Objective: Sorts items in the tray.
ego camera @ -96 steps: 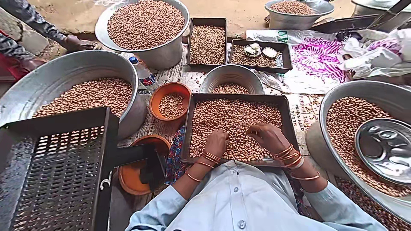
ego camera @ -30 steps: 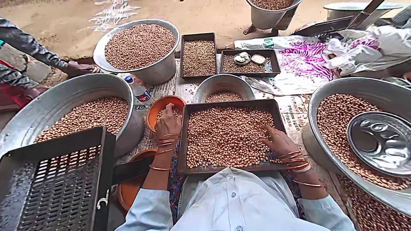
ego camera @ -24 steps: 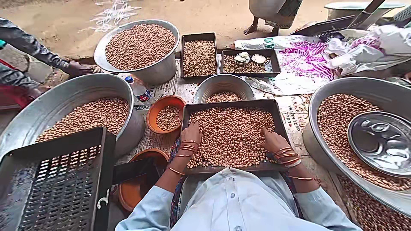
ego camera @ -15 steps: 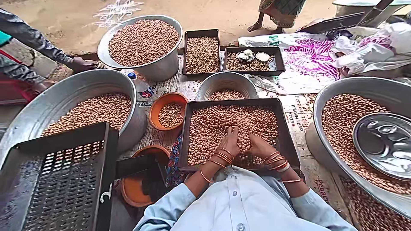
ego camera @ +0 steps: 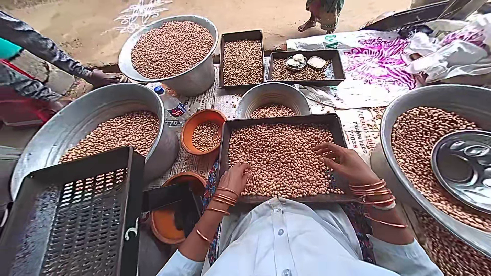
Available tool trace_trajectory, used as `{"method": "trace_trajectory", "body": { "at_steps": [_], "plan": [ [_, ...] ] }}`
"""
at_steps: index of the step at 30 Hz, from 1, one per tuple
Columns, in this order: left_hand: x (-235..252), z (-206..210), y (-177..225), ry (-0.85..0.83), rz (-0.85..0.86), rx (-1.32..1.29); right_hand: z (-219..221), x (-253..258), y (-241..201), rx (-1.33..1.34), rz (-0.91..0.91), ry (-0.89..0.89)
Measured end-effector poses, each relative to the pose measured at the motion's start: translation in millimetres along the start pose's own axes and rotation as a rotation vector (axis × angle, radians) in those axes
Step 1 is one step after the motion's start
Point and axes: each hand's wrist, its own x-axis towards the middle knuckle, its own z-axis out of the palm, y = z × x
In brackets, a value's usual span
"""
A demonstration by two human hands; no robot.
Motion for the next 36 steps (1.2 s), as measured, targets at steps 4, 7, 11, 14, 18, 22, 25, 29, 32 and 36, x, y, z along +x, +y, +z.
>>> {"method": "trace_trajectory", "body": {
  "at_steps": [4, 7, 11, 14, 18, 22, 25, 29, 32, 36],
  "plan": [
    [17, -22, -6, 0.305, -0.090, 0.038, 4, 1, -2, -0.045, -0.009, 0.013],
    [38, -25, -7, 0.228, -0.197, 0.199, 1, -2, -4, -0.094, 0.022, 0.014],
    [45, -14, -1, 0.158, -0.205, 0.349, -6, -11, 2, -0.136, 0.043, 0.037],
    [43, -16, 0, 0.131, -0.201, 0.336, -1, -11, -4, -0.176, 0.060, 0.015],
    [23, -46, -24, 0.508, -0.192, 0.098, 16, 0, -15, -0.289, -0.010, -0.097],
    [1, -59, -40, 0.739, -0.073, -0.042, 26, 10, -29, -0.327, -0.078, -0.146],
    [-11, -33, -16, 0.288, -0.012, -0.042, 32, 23, -47, -0.393, -0.110, -0.180],
    [-3, 8, -1, -0.077, -0.052, 0.045, 43, 40, -61, -0.501, -0.255, -0.129],
    [-4, 15, 3, -0.077, -0.062, 0.065, 58, 55, -67, -0.585, -0.295, -0.231],
    [-6, 4, -1, -0.096, -0.057, 0.072, 90, 71, -63, -0.709, -0.294, -0.377]
  ]
}}
